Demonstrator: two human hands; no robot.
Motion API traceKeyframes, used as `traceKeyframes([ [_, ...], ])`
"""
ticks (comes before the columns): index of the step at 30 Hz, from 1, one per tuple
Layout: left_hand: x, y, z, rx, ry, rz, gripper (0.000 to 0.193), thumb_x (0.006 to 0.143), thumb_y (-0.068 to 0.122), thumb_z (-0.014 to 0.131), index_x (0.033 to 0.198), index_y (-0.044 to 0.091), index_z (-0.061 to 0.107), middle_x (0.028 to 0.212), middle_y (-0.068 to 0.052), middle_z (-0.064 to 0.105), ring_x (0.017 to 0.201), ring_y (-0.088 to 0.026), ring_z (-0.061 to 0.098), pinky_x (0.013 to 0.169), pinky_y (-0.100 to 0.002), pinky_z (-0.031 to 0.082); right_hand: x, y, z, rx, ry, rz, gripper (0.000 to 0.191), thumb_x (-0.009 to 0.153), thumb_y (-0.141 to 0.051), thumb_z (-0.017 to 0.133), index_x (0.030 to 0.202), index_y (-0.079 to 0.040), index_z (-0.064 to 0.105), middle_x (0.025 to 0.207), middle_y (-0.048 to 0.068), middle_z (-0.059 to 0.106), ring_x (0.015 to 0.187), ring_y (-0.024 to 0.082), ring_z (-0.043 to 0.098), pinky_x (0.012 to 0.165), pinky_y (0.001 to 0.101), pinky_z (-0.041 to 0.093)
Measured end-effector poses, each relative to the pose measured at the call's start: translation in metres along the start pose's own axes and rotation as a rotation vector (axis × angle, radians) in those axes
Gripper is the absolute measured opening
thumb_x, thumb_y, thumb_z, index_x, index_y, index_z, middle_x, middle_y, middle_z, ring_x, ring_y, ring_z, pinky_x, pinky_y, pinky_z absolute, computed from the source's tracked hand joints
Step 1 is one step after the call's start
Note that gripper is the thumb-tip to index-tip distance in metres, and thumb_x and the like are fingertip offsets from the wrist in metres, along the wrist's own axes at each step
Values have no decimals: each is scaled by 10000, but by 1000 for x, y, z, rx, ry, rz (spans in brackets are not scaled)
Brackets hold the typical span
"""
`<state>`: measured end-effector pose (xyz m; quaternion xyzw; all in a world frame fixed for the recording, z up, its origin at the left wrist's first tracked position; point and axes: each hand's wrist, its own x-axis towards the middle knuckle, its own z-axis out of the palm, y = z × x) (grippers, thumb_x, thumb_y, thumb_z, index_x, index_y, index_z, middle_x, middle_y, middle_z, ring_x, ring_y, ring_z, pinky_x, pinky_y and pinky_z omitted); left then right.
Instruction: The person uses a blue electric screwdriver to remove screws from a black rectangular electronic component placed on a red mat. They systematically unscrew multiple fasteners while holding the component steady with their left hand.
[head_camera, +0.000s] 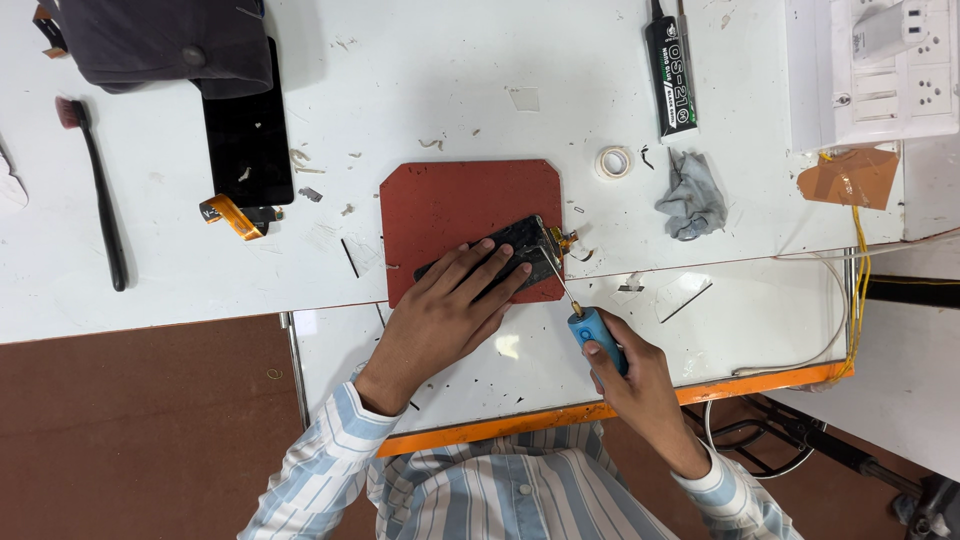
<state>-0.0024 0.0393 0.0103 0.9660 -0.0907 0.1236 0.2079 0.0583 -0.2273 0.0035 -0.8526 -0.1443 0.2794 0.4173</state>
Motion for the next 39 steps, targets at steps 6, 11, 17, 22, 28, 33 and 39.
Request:
traceKeyframes([
  [6, 0, 0, -1, -7, -4, 0, 450, 969, 319, 659, 1399, 198, 604, 1385, -70, 623, 1287, -276, 576, 1124, -438, 466, 1, -1, 1, 35, 11, 2, 553, 958, -441, 544, 1317, -24, 599, 532, 26, 543, 408, 92, 546, 385, 269, 418],
  [11, 1, 0, -1, 7, 3, 3, 456, 959, 322, 659, 1392, 187, 610, 1384, -78, 619, 1291, -289, 572, 1114, -440, 467, 0, 0, 3, 55, 24, 15, 548, 953, -423, 558, 1333, -29, 587, 534, 21, 546, 411, 92, 541, 383, 270, 408],
  [17, 1, 2, -4, 32, -8, 4, 444, 956, 324, 659, 1373, 175, 626, 1378, -78, 622, 1289, -284, 569, 1109, -436, 471, -4, 5, 9, 136, 70, -62, 489, 984, -360, 541, 1334, -21, 572, 660, 29, 613, 448, 84, 565, 397, 256, 448],
  [22, 2, 2, -5, 12, -14, 5, 437, 956, 321, 663, 1361, 158, 632, 1360, -87, 627, 1277, -288, 567, 1108, -434, 471, -5, 9, -2, 143, 163, -251, 421, 1023, -278, 523, 1338, 1, 540, 810, 45, 654, 517, 70, 599, 441, 238, 479],
  [28, 1, 1, -3, -11, 34, 8, 393, 955, 293, 671, 1322, 151, 654, 1363, -76, 639, 1306, -269, 572, 1134, -430, 463, 5, 2, -2, -128, 23, -139, 458, 932, -238, 606, 1347, -44, 593, 741, 112, 697, 490, 162, 617, 448, 307, 462],
  [33, 0, 0, -1, -12, 40, 1, 384, 953, 301, 679, 1302, 142, 665, 1360, -65, 643, 1301, -253, 575, 1128, -422, 464, 4, -11, 2, -143, -21, -113, 446, 939, -257, 623, 1328, -42, 589, 886, 155, 735, 633, 213, 711, 585, 338, 546],
  [39, -1, 0, -1, -12, 34, 11, 404, 959, 307, 678, 1329, 146, 656, 1382, -52, 634, 1315, -244, 569, 1136, -405, 465, 7, -23, -1, -193, -35, -27, 448, 934, -292, 623, 1312, -53, 599, 730, 131, 685, 538, 209, 638, 532, 346, 503],
])
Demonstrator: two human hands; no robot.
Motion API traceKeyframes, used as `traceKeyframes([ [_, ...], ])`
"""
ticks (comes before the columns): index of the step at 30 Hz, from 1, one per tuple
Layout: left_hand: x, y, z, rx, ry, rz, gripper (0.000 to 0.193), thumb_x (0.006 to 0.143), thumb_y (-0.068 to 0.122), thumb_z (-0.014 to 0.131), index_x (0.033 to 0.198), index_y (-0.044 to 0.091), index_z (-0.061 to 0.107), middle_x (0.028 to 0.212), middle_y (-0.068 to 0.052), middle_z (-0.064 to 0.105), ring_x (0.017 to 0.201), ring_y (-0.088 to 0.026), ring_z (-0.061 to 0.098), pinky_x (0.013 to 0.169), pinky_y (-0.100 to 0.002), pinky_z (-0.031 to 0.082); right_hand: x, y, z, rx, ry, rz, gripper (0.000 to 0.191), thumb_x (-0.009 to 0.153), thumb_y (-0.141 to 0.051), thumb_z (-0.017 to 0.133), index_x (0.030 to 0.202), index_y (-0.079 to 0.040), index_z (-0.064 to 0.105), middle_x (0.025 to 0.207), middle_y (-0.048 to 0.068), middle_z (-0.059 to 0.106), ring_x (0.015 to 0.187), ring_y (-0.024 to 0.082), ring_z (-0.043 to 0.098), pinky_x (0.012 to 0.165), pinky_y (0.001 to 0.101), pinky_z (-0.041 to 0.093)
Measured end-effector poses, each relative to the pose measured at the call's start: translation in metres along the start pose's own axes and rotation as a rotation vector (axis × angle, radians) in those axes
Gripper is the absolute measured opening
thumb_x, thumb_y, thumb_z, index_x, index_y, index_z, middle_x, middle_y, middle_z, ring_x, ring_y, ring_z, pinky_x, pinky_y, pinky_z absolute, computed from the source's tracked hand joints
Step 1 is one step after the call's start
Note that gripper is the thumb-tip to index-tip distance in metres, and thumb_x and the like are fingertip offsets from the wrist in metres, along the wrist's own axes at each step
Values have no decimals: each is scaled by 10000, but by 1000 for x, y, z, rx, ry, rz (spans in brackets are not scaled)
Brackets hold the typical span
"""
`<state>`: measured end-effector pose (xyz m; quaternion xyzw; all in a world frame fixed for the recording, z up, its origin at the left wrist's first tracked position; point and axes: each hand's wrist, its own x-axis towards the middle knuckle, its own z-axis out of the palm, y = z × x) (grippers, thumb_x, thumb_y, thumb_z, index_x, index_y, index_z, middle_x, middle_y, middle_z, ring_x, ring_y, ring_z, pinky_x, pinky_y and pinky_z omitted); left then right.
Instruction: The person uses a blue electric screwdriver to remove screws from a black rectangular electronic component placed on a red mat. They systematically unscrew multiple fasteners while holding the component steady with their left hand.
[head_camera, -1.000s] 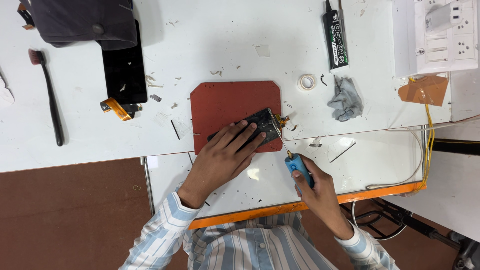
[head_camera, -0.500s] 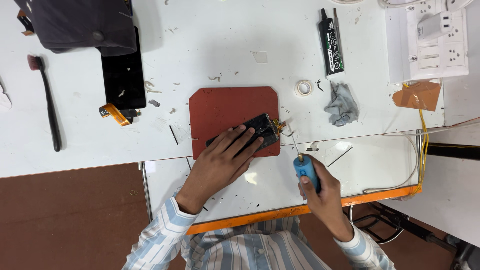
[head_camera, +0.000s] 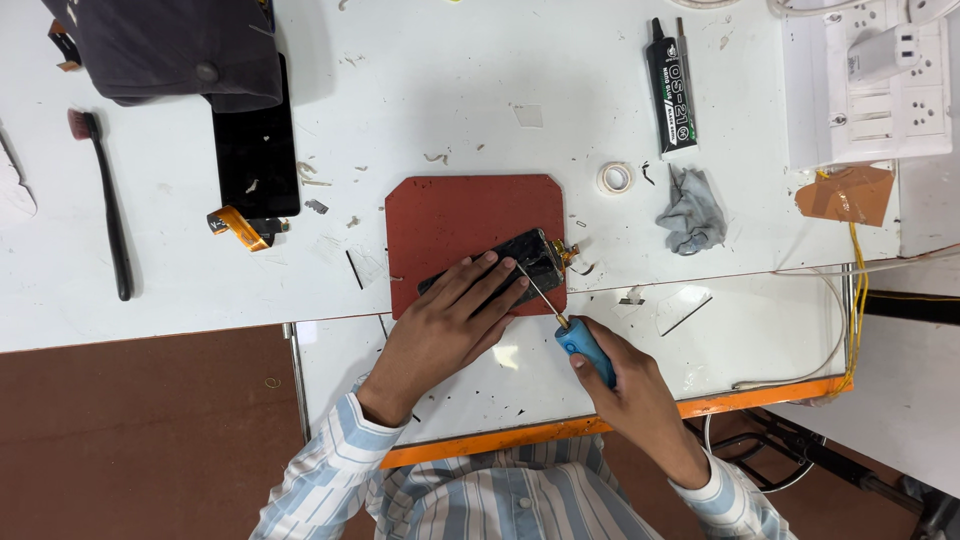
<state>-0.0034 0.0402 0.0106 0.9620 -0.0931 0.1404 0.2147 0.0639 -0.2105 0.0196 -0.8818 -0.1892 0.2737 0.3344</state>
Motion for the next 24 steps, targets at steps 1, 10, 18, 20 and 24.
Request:
traceKeyframes([
  [1, 0, 1, 0, 7, -4, 0, 408, 957, 307, 678, 1331, 146, 656, 1381, -52, 633, 1314, -244, 568, 1135, -406, 465, 0, -1, -1, -2, -6, 13, 449, 932, -292, 624, 1312, -54, 600, 709, 127, 671, 527, 207, 623, 522, 347, 493],
  [10, 0, 1, 1, 15, -17, -11, 426, 953, 316, 673, 1346, 153, 643, 1392, -53, 621, 1320, -252, 561, 1133, -415, 461, 0, -7, -1, 32, -25, 50, 424, 932, -263, 619, 1300, -52, 606, 639, 121, 623, 497, 178, 567, 491, 335, 449],
  [18, 1, 1, -3, 9, -26, -14, 447, 947, 297, 678, 1367, 151, 630, 1397, -54, 615, 1319, -256, 561, 1136, -420, 464, 1, -6, 2, 53, 8, -35, 417, 939, -245, 618, 1295, -28, 600, 693, 119, 660, 533, 158, 612, 523, 313, 486],
  [20, 1, 2, -4, 3, -20, -16, 442, 956, 301, 680, 1369, 151, 631, 1398, -54, 613, 1319, -256, 560, 1136, -417, 464, 1, -6, 3, 53, -3, 11, 423, 932, -245, 610, 1298, -33, 601, 697, 117, 663, 513, 169, 602, 506, 325, 480],
  [24, 1, 2, -3, 8, -21, -18, 439, 953, 297, 683, 1363, 149, 634, 1397, -57, 613, 1313, -257, 562, 1127, -414, 467, 1, -5, 4, 67, -6, -14, 422, 939, -246, 603, 1297, -23, 595, 710, 102, 665, 514, 156, 604, 498, 319, 478],
])
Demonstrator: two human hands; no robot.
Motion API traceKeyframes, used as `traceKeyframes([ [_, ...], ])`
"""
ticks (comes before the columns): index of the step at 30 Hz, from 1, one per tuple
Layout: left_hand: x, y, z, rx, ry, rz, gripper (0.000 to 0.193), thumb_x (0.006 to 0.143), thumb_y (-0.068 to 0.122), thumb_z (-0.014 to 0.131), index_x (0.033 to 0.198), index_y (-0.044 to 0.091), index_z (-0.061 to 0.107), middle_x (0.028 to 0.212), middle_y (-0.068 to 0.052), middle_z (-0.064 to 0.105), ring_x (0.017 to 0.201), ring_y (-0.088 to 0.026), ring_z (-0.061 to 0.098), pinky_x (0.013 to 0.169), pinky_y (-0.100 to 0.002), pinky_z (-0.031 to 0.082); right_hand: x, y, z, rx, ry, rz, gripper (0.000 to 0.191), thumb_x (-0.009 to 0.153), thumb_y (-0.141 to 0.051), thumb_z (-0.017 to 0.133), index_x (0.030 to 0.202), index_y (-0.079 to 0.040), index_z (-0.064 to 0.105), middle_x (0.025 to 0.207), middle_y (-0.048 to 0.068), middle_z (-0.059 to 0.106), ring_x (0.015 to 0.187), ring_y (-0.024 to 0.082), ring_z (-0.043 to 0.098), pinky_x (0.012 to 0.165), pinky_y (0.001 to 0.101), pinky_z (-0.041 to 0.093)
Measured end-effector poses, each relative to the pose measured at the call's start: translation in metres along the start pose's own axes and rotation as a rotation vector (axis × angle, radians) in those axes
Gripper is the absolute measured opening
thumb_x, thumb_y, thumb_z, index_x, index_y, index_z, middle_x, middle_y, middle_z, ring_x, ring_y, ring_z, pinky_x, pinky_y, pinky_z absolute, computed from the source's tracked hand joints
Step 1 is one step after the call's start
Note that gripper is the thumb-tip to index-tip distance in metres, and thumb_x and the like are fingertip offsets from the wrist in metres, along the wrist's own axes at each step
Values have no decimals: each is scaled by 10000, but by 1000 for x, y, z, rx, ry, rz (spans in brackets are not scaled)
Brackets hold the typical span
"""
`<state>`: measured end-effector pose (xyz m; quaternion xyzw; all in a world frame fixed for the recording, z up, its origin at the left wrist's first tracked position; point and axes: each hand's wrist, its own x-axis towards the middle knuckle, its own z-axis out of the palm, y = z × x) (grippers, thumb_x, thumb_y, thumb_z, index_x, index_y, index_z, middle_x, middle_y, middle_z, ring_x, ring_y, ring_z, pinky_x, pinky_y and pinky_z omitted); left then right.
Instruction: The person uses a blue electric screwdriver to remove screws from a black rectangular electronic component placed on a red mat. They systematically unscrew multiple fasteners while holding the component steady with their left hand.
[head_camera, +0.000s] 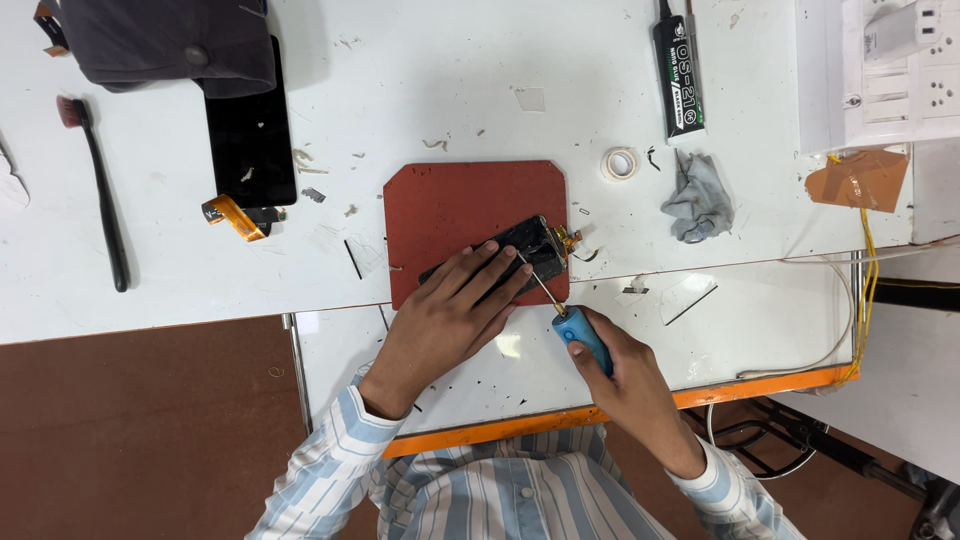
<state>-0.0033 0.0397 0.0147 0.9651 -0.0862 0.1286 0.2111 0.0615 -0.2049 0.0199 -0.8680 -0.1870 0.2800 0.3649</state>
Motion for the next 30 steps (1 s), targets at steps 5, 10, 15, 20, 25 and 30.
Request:
traceKeyframes([
  [5, 0, 0, 2, 14, 2, 4, 442, 949, 307, 681, 1363, 158, 635, 1392, -51, 613, 1308, -255, 564, 1125, -414, 470, -1, 3, 0, 15, -13, 31, 429, 946, -253, 591, 1305, -19, 597, 653, 101, 629, 500, 149, 570, 477, 310, 443],
  [10, -1, -1, 2, 1, 3, -5, 446, 953, 322, 674, 1368, 166, 632, 1402, -41, 608, 1310, -254, 566, 1117, -405, 476, -1, 7, 4, 99, -32, 49, 456, 953, -301, 575, 1319, -30, 601, 571, 71, 596, 443, 119, 525, 423, 284, 408],
  [15, -1, 0, 3, -10, -4, -13, 449, 954, 327, 674, 1370, 166, 634, 1382, -43, 610, 1296, -261, 570, 1100, -409, 484, -1, 10, 9, 220, -40, 70, 472, 971, -351, 540, 1318, -38, 607, 494, 37, 549, 380, 94, 510, 379, 269, 394],
  [20, -1, 0, 2, -15, 0, -15, 430, 957, 311, 671, 1356, 156, 636, 1369, -57, 621, 1293, -266, 572, 1108, -417, 485, 2, 8, 6, 270, 36, 29, 464, 979, -342, 520, 1314, -30, 591, 525, 20, 536, 382, 82, 526, 366, 262, 403],
  [25, 0, 1, 2, -27, 8, -17, 422, 951, 285, 676, 1348, 143, 640, 1361, -80, 627, 1286, -288, 574, 1105, -434, 481, 3, 7, -8, 292, 74, 24, 448, 981, -316, 549, 1304, -8, 589, 625, 10, 573, 436, 83, 524, 394, 260, 416],
  [30, 0, 1, 2, -24, 2, -16, 446, 955, 276, 665, 1378, 142, 615, 1370, -97, 631, 1293, -302, 576, 1114, -450, 473, 5, 4, -4, 121, -17, 75, 472, 945, -314, 576, 1332, -43, 585, 481, 25, 547, 399, 100, 544, 396, 273, 421],
])
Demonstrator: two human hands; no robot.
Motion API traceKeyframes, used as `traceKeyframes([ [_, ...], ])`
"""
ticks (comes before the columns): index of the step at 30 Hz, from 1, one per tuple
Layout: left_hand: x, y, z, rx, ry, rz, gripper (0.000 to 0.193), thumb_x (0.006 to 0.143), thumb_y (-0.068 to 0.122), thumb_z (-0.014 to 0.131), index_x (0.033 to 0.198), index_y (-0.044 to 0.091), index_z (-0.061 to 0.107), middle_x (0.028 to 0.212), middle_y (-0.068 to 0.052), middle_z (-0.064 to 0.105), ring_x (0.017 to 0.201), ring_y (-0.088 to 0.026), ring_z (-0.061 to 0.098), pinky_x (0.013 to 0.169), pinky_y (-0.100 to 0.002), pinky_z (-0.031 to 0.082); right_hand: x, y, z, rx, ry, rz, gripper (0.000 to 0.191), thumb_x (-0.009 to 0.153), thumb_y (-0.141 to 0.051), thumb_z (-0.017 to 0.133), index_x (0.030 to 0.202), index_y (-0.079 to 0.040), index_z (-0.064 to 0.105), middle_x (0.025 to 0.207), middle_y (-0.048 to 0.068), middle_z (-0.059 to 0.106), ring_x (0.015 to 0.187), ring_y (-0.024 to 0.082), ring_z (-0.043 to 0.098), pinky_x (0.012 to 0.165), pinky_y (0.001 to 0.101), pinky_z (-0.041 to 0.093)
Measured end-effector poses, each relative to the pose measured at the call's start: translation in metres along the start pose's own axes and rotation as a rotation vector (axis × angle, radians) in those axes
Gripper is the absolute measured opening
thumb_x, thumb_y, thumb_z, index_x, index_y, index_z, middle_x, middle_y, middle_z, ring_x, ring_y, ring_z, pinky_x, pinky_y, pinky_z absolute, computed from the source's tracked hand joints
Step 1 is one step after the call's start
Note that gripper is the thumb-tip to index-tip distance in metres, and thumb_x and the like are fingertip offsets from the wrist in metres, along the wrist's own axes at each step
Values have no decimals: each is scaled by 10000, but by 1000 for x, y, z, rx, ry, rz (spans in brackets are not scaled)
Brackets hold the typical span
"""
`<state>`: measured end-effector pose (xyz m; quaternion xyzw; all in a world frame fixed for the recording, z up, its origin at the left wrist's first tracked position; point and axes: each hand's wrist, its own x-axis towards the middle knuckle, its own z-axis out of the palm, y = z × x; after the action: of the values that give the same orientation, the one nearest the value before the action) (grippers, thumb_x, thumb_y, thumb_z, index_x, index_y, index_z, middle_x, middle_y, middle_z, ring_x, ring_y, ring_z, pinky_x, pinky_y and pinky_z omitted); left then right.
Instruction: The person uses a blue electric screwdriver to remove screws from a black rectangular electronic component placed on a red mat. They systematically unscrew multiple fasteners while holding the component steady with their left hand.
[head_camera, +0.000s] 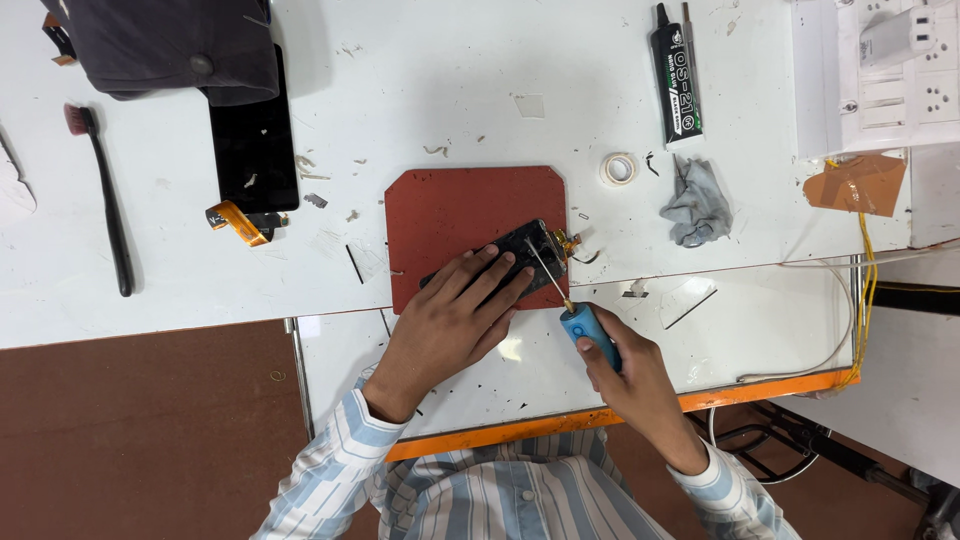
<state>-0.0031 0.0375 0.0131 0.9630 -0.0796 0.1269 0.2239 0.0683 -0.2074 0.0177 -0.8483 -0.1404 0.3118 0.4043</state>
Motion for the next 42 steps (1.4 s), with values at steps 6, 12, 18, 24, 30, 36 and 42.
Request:
traceKeyframes([
  [6, 2, 2, 5, 61, -3, 18, 492, 946, 287, 647, 1428, 210, 584, 1350, -122, 632, 1273, -313, 583, 1097, -473, 474, 1, -1, 3, 5, -7, -21, 463, 957, -329, 577, 1321, -43, 602, 485, 29, 541, 413, 104, 538, 416, 268, 433],
  [12, 1, 1, 9, 61, -7, 11, 503, 939, 284, 641, 1430, 193, 581, 1357, -117, 633, 1277, -309, 584, 1099, -471, 472, 2, 0, 4, 10, -26, -21, 491, 955, -361, 564, 1323, -38, 596, 480, 27, 548, 406, 99, 545, 405, 271, 434],
  [18, 0, 0, 11, 59, -7, 17, 503, 942, 295, 647, 1429, 188, 580, 1358, -115, 631, 1275, -308, 579, 1094, -471, 469, 2, 0, 5, 25, -22, 2, 538, 958, -423, 533, 1331, -38, 592, 469, 41, 534, 384, 108, 535, 387, 279, 420],
  [24, 1, 1, 10, 58, -2, 10, 496, 948, 301, 646, 1429, 201, 576, 1356, -105, 632, 1281, -302, 584, 1107, -467, 471, 1, 0, 5, 35, -14, 25, 548, 950, -431, 529, 1331, -42, 586, 480, 39, 556, 374, 111, 547, 372, 274, 419],
  [30, 3, 4, 7, 37, -16, -3, 520, 922, 279, 642, 1430, 183, 581, 1340, -124, 636, 1281, -311, 566, 1098, -485, 459, 1, -2, 2, 73, 24, 9, 522, 960, -407, 499, 1324, -41, 573, 511, 24, 572, 369, 94, 558, 341, 255, 428],
  [36, 5, 5, 11, 40, -44, -14, 557, 889, 259, 649, 1436, 187, 566, 1347, -149, 641, 1302, -324, 549, 1107, -490, 439, 0, -4, -10, -29, 104, 41, 461, 965, -307, 560, 1340, -41, 601, 515, 61, 558, 408, 113, 537, 407, 292, 420],
  [42, 1, 4, 15, 57, -30, -11, 564, 898, 262, 650, 1451, 202, 561, 1362, -153, 641, 1312, -323, 547, 1109, -491, 434, 0, -4, -2, -86, 75, -104, 430, 965, -247, 601, 1332, -23, 600, 660, 42, 635, 520, 109, 594, 470, 296, 462],
])
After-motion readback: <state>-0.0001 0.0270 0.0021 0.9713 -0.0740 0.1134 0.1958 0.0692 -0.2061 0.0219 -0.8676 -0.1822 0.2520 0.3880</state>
